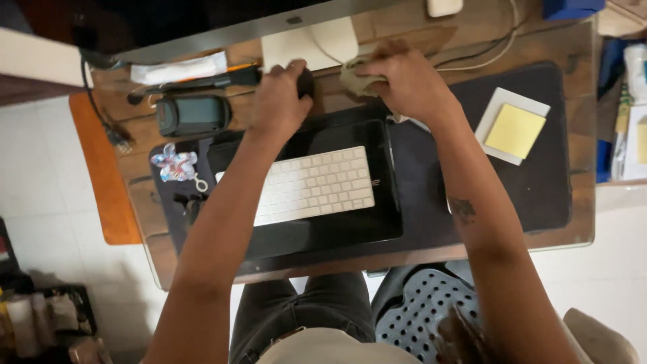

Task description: Cleaning a desk by wiping down the mouse, keyboard area, and surface with a cloth, and then rinsing the cloth in a bucket.

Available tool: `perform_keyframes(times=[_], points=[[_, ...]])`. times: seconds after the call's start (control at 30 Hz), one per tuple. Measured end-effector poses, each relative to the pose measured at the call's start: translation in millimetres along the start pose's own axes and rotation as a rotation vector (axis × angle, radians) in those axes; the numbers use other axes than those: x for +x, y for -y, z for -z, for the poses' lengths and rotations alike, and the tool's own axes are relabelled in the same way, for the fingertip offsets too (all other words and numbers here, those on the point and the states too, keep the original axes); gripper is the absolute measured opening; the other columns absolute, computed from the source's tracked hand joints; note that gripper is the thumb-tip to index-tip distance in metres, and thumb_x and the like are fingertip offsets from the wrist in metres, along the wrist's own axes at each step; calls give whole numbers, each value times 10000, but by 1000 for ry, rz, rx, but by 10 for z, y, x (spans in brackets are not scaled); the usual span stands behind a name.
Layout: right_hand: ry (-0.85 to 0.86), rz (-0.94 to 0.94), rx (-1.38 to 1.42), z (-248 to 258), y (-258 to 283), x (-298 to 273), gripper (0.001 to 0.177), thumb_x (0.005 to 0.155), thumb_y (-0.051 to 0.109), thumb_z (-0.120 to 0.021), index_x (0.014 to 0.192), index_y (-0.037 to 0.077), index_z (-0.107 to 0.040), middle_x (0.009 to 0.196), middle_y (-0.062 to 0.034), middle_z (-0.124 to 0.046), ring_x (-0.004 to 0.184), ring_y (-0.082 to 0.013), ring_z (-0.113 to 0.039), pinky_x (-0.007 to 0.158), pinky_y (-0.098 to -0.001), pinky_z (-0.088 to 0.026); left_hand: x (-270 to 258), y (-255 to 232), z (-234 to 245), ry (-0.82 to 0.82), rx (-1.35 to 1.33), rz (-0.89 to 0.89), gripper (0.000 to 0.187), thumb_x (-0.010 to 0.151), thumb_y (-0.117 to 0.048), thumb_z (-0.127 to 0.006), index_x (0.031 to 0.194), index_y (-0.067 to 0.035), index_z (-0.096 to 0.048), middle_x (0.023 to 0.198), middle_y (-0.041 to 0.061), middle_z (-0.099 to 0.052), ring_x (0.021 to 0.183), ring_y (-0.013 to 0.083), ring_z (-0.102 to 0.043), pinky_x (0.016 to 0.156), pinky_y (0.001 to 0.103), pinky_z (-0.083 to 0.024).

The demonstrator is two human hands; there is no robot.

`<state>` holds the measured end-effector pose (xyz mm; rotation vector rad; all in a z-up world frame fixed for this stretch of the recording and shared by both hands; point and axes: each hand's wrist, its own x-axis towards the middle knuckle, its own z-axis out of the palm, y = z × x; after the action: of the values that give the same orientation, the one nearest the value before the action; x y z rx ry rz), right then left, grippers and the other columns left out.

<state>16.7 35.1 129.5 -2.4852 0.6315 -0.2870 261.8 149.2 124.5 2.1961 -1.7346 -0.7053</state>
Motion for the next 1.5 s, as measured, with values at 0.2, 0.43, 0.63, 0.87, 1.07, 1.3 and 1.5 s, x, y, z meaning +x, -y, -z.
perform_keyframes(times=[0.2,0.43,0.63,0.87,1.07,1.3,1.5], points=[[-88,372,38,-553,390,711,383,799,-82,-784,1173,0,-785,1009,-182,-639,1013,-452,-598,849,-501,-470,-683,13,966,-81,39,131,626,779,-194,-750,1394,-144,-643,1028,160,-782,894,355,-740,903,458,-574],[162,433,-168,-1169,473,983,589,813,-40,-691,1272,324,-747,1306,-39,-635,1037,-304,-585,806,-480,-499,-1159,383,1127,-256,-47,35,500,767,-28,-693,1266,-35,-705,966,183,-748,840,337,-707,709,450,-607],[127,291,-119,-683,176,451,397,919,-104,-606,1205,104,-785,1068,-152,-675,974,-393,-645,755,-537,-554,-1266,478,1103,-272,-106,52,530,798,-66,-740,1313,32,-663,1068,210,-751,938,342,-729,770,421,-627],[-37,85,-42,-842,743,770,589,837,-158,-643,1315,175,-731,1444,-240,-566,1297,-460,-524,927,-505,-547,-1308,333,1096,-234,-169,149,513,803,-107,-707,1314,-78,-677,996,189,-709,844,364,-697,711,453,-579],[78,122,-303,-1095,603,826,553,881,0,-708,1379,236,-666,1417,-172,-506,1149,-421,-521,831,-566,-513,-1266,341,987,-208,-195,125,502,818,-98,-697,1314,-178,-673,978,184,-682,844,373,-684,707,465,-588],[308,-574,-424,-887,309,533,117,970,77,-645,1003,-7,-720,954,-186,-692,703,-332,-724,572,-436,-631,-861,454,564,-247,-184,142,592,788,-163,-720,1375,-125,-648,1156,238,-675,940,427,-696,799,502,-590],[9,-20,-25,-1163,275,451,369,896,-116,-600,1255,-72,-669,1272,-246,-609,1119,-476,-554,702,-600,-521,-373,319,123,-72,-48,212,576,870,-224,-693,1427,-211,-548,1213,211,-553,972,500,-647,755,606,-560]])
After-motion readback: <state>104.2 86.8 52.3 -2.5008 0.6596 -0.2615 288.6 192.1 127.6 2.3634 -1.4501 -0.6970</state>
